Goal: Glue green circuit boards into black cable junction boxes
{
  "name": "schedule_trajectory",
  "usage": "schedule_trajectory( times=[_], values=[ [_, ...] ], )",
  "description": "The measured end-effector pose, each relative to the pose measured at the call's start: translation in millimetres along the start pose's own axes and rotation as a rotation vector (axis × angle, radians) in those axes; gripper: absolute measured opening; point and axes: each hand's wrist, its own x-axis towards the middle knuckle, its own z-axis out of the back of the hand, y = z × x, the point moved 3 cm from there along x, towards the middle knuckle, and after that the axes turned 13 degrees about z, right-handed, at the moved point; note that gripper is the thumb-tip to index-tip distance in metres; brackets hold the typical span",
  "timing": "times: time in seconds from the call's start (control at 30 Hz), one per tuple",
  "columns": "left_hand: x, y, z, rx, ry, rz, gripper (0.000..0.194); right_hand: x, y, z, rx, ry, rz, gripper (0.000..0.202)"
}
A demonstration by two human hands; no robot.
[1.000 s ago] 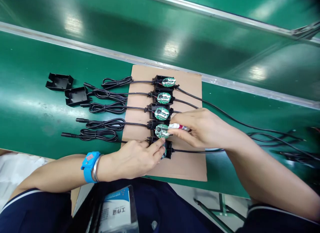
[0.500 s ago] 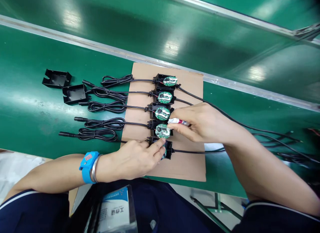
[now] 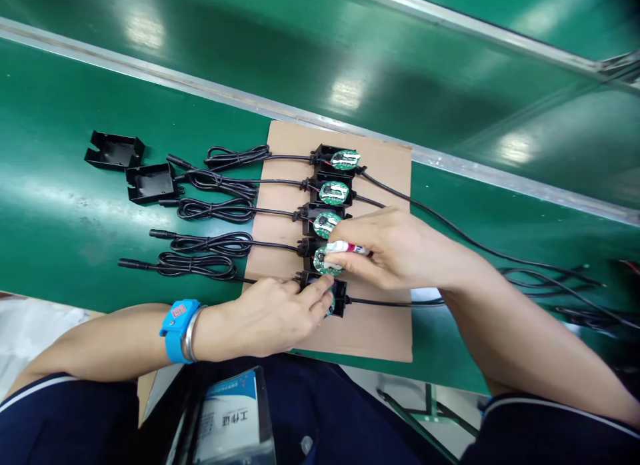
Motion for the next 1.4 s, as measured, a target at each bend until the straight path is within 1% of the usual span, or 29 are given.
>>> schedule_trajectory(
  times=[0.13,0.27,0.37,0.5,0.6,0.7,0.8,0.83,0.9,1.0,1.07,1.13,1.23,1.4],
  values=[
    [2,0,1.5,0.003,0.006,0.007,0.043,5,3,-7,0.056,0.003,0.045,0.026],
    [2,0,1.1,-0.008,-0.019,0.017,0.04,7,-1,-15,0.055,0.008,0.047,0.028],
    [2,0,-0.6,-0.009,-0.015,0.012,0.04,7,-2,-15,0.02,0.016,0.038,0.029],
    [2,1,-2.4,0.007,-0.009,0.011,0.04,4,-3,-7,-0.055,0.004,-0.008,0.033],
    [-1,-2,2.0,0.007,-0.038,-0.011,0.039,-4,-3,3,-0.071,-0.024,-0.079,0.035],
    [-11,-9,11.5,-0.03,-0.096,-0.087,0.032,-15,3,12,-0.091,-0.104,-0.158,0.033],
    [-24,-16,14.4,-0.111,-0.106,-0.121,0.022,-25,15,11,-0.053,-0.186,-0.156,0.026],
    [-29,-18,12.2,-0.141,-0.1,-0.101,0.019,-28,20,7,-0.019,-0.205,-0.133,0.024],
    [-35,-18,4.0,-0.188,-0.12,0.006,0.014,-31,31,-4,0.054,-0.236,-0.086,0.02],
    [-39,-16,-13.4,-0.258,-0.219,0.277,0.008,-35,42,-24,0.093,-0.283,-0.054,0.015],
    [-38,-17,-24.5,-0.326,-0.273,0.432,0.015,-37,47,-34,0.074,-0.326,-0.053,0.012],
    [-34,-19,-32.3,-0.384,-0.298,0.53,0.026,-39,49,-40,0.043,-0.358,-0.062,0.01],
    [-29,-21,-36.1,-0.419,-0.3,0.598,0.035,-40,50,-44,0.004,-0.371,-0.077,0.01],
    [-24,-21,-32.4,-0.419,-0.322,0.61,0.035,-46,53,-44,-0.001,-0.36,-0.081,0.01]
  ],
)
